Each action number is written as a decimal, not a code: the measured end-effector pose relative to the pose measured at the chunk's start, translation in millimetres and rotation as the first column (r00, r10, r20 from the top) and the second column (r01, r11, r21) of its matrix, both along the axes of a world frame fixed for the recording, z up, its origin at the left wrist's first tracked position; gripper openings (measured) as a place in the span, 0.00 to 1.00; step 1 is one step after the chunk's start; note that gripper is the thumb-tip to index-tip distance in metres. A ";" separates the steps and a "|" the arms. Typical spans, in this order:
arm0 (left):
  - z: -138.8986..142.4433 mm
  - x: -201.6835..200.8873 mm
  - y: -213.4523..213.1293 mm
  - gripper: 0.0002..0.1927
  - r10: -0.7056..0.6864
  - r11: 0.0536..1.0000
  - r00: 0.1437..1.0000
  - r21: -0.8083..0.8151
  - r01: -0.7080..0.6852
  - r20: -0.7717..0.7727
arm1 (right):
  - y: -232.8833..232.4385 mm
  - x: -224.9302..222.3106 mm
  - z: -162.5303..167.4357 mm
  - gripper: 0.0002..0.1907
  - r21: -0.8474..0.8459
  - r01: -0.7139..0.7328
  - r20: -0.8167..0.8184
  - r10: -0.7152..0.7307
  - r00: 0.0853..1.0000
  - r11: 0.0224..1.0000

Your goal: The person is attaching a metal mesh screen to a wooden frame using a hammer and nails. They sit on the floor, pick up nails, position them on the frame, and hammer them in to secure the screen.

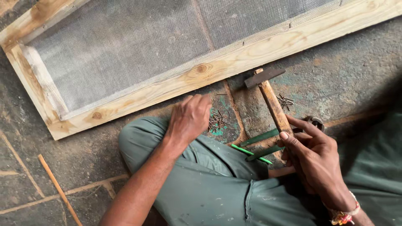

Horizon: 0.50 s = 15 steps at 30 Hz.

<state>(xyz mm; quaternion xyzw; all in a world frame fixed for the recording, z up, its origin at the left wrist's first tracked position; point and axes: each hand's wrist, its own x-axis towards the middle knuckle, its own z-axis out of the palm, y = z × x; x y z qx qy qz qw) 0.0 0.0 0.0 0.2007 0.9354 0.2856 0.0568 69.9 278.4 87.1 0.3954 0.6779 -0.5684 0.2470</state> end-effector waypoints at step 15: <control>16.4 -31.6 -13.7 0.08 -0.264 0.924 0.957 -0.254 0.287 0.121 | -14.1 -43.7 14.7 0.27 -0.029 -0.035 0.056 0.037 0.998 0.999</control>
